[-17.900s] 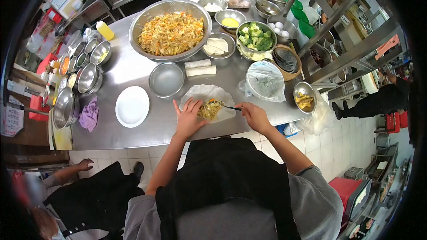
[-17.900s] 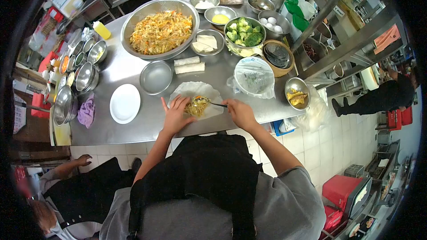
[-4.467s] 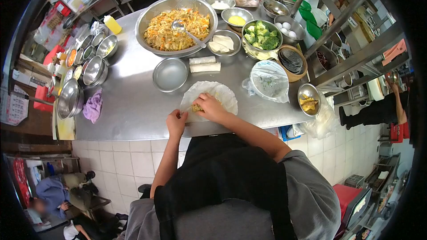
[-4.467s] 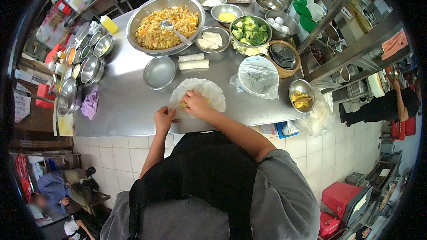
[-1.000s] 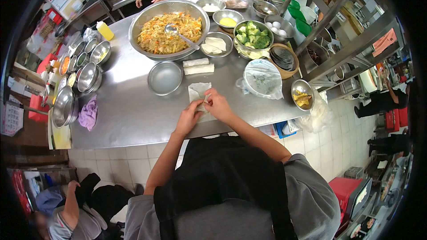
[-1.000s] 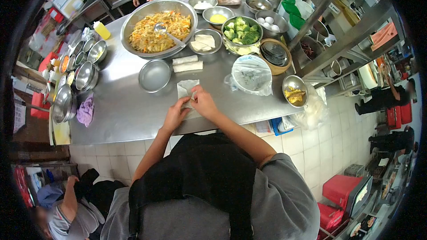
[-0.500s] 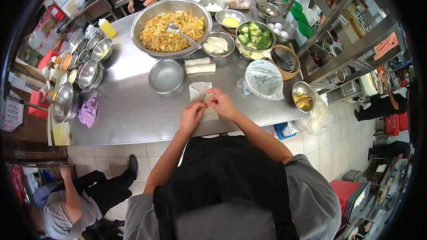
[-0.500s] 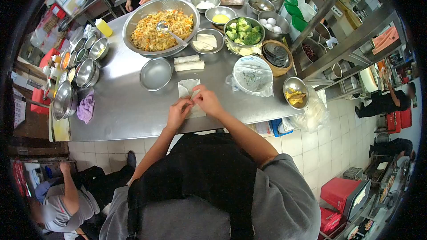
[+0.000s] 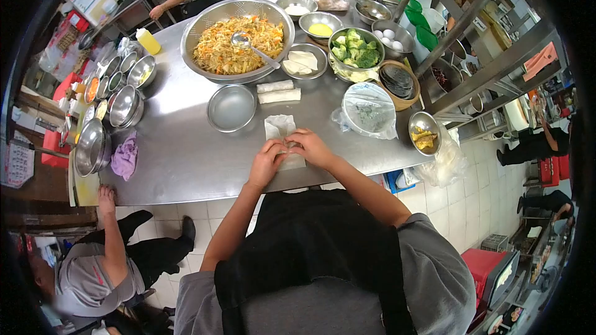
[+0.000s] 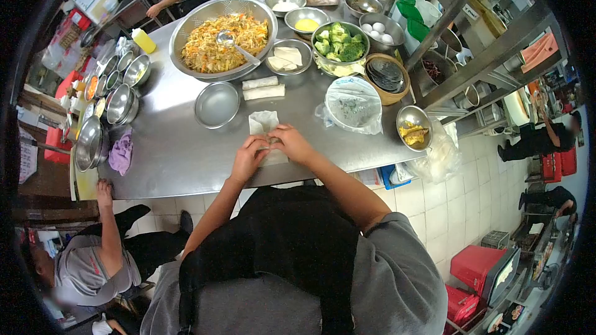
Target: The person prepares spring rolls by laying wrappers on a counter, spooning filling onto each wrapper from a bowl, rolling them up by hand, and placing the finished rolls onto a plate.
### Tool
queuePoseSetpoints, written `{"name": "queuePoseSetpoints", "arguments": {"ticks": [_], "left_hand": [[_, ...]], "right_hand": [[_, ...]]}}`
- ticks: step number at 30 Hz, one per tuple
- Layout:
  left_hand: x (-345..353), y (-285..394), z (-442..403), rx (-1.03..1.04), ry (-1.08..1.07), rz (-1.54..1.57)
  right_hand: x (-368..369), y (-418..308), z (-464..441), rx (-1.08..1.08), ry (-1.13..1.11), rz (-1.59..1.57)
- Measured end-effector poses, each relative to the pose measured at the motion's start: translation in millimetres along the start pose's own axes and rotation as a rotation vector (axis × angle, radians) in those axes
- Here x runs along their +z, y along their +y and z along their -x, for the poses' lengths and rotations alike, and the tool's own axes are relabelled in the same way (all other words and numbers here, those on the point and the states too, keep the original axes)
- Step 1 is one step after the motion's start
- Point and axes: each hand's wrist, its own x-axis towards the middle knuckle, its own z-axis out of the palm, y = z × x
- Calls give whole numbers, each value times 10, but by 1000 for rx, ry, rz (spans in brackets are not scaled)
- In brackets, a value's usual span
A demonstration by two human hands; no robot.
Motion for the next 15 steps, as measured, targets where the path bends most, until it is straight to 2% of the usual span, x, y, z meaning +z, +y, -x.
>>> {"name": "queuePoseSetpoints", "arguments": {"ticks": [3, 6, 9, 15], "left_hand": [[-11, -32, 15, 1, -35, -5], [-7, -61, 8, 56, -30, -22], [-13, -63, 10, 61, -48, -49], [-23, -15, 17, 34, -67, -86]], "right_hand": [[-138, -89, 82, 29, 19, -61], [-280, -200, 294, -180, -154, 293], [-211, -227, 442, -193, -220, 365], [-74, -96, 533, -221, -179, 389]]}}
